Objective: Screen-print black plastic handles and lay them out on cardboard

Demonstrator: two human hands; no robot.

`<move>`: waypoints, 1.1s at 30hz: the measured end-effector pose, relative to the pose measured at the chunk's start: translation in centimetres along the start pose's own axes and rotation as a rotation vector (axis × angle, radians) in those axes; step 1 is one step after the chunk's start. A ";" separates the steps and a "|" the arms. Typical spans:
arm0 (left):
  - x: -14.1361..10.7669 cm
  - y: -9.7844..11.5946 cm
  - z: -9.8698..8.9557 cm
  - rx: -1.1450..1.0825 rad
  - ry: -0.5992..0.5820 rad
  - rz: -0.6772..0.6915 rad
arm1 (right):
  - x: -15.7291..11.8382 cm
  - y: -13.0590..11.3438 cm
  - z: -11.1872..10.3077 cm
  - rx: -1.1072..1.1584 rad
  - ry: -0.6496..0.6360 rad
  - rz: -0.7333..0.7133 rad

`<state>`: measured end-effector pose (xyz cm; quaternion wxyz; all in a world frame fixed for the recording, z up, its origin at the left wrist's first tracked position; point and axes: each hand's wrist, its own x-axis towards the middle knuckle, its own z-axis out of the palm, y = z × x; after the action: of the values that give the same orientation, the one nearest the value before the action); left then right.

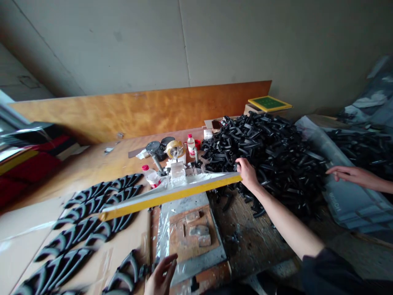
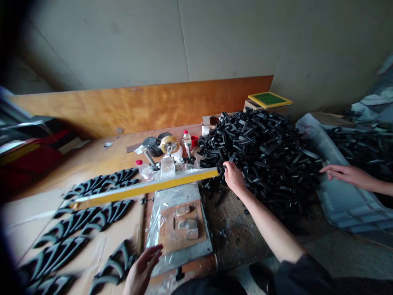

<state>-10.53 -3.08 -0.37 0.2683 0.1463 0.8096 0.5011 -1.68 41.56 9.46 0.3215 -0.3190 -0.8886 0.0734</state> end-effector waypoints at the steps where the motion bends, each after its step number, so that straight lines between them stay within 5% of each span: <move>1: 0.1 0.2 -0.6 0.016 -0.018 0.001 | -2.7 -0.9 0.8 0.059 -0.034 -0.034; 6: 1.2 0.9 -2.5 0.021 -0.038 -0.004 | -14.3 -7.9 5.1 0.300 -0.332 -0.392; 12: 2.4 2.1 -3.2 0.008 -0.027 0.079 | -16.7 -14.5 9.1 0.276 -0.430 -0.682; 20: 3.5 3.7 -5.1 -0.132 0.034 0.101 | -16.5 -14.5 9.3 0.235 -0.482 -0.621; 23: 4.9 8.3 -6.3 -0.324 0.081 0.207 | -16.3 -15.7 9.4 0.300 -0.500 -0.596; 27: 7.0 15.7 -6.8 -0.592 0.097 0.346 | -16.7 -17.0 9.4 0.308 -0.655 -0.758; 29: 7.4 17.6 -6.7 -0.620 0.054 0.344 | -17.3 -16.4 8.7 0.386 -0.734 -0.848; 31: 7.0 17.8 -6.5 -0.586 0.051 0.335 | -17.4 -14.6 7.4 0.499 -0.757 -0.849; 33: 5.9 16.3 -6.4 -0.552 0.068 0.315 | -16.6 -11.7 6.0 0.522 -0.640 -0.637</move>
<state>-19.53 2.67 14.72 0.1896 0.1747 0.6189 0.7420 -1.66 22.59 -0.04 0.1089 0.0963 -0.9474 0.2850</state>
